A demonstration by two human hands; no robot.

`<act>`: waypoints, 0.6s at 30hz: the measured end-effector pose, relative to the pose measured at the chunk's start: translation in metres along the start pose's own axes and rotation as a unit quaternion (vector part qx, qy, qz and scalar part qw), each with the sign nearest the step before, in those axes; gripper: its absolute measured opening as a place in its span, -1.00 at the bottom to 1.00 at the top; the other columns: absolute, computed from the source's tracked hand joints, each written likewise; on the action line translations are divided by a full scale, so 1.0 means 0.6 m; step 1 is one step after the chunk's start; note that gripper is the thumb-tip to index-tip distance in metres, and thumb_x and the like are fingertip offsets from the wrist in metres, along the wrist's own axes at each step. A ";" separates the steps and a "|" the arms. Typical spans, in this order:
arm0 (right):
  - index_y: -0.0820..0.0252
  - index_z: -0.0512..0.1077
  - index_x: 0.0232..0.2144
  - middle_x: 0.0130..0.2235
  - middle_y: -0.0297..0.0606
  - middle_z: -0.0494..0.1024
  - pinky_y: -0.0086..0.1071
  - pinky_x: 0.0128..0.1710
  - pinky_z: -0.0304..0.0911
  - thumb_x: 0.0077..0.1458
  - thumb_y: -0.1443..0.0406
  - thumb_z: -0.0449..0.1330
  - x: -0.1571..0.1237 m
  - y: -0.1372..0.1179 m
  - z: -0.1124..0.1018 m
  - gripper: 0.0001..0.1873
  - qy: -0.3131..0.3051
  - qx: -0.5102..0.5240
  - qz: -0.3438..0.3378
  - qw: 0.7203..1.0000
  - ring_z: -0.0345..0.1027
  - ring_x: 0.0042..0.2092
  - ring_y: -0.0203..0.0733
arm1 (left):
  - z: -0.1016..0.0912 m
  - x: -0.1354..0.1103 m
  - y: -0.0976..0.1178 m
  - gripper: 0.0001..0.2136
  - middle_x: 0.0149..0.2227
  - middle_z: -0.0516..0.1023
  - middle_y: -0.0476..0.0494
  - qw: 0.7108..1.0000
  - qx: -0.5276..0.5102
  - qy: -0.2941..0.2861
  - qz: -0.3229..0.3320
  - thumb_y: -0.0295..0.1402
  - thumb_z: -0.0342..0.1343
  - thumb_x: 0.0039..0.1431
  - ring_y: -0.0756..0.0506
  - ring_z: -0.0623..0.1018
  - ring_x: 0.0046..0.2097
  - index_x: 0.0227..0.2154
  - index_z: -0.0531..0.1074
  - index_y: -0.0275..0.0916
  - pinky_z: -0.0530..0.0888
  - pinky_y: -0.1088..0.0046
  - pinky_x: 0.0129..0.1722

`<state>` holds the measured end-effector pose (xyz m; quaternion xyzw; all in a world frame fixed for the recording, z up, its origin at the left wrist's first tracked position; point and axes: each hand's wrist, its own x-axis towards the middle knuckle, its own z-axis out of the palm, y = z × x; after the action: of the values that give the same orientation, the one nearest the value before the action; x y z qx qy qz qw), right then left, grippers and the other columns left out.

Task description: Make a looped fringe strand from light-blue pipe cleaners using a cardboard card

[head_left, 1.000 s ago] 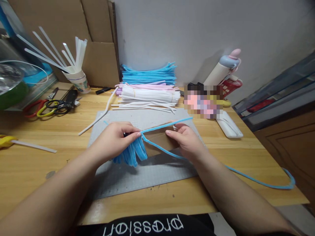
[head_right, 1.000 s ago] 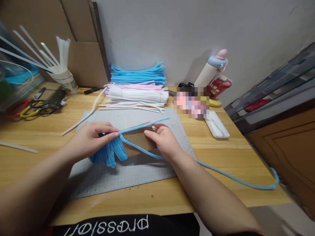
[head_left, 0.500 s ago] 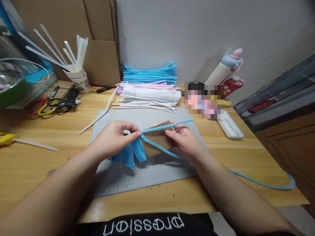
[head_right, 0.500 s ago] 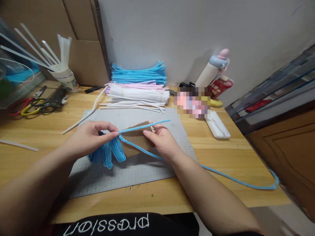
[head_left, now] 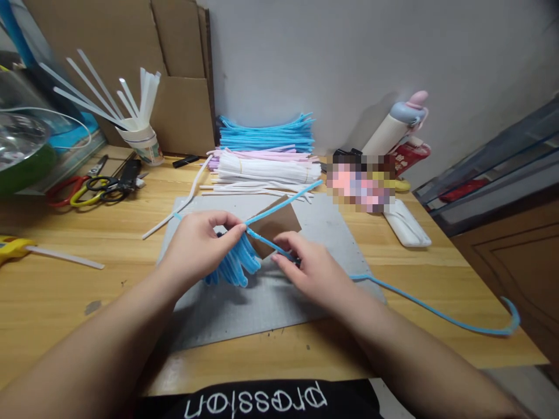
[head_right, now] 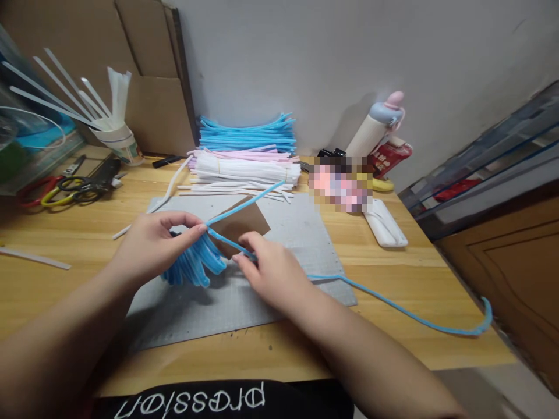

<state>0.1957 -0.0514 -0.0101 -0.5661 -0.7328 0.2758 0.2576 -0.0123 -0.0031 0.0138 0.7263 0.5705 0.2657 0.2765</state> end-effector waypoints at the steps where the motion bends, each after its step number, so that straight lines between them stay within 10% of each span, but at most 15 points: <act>1: 0.10 0.36 -0.13 -0.25 -0.23 0.54 -0.36 -0.36 0.18 0.15 0.21 0.11 0.000 -0.006 0.008 -0.77 0.017 0.025 -0.022 0.999 0.38 -0.29 -0.19 | 0.003 -0.004 0.004 -0.77 -0.51 0.56 0.00 0.999 0.014 0.002 0.029 -0.17 0.08 0.10 -0.03 0.45 -0.49 -0.45 0.52 -0.20 0.35 0.46 -0.45; 6: 0.15 0.37 -0.27 -0.31 -0.21 0.52 -0.35 -0.29 0.20 0.22 0.24 0.01 0.001 -0.010 0.040 -0.83 0.071 -0.014 -0.090 0.993 0.39 -0.28 -0.20 | 0.022 -0.022 0.018 -0.82 -0.43 0.58 -0.03 0.986 0.086 0.026 0.144 -0.26 0.05 0.13 -0.10 0.50 -0.32 -0.46 0.50 -0.18 0.33 0.31 -0.16; 18: 0.15 0.33 -0.43 -0.49 -0.35 0.42 -0.41 -0.45 0.13 0.18 0.25 0.06 0.001 -0.015 0.042 -0.85 0.079 0.119 -0.041 0.989 0.27 -0.47 -0.32 | 0.031 -0.023 0.012 -0.84 -0.44 0.57 0.00 0.990 0.058 0.044 0.122 -0.27 0.07 0.14 -0.08 0.49 -0.35 -0.45 0.49 -0.18 0.32 0.33 -0.17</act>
<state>0.1717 -0.0558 -0.0217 -0.5206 -0.6950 0.3043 0.3915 0.0027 -0.0199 0.0050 0.7928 0.5036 0.2958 0.1739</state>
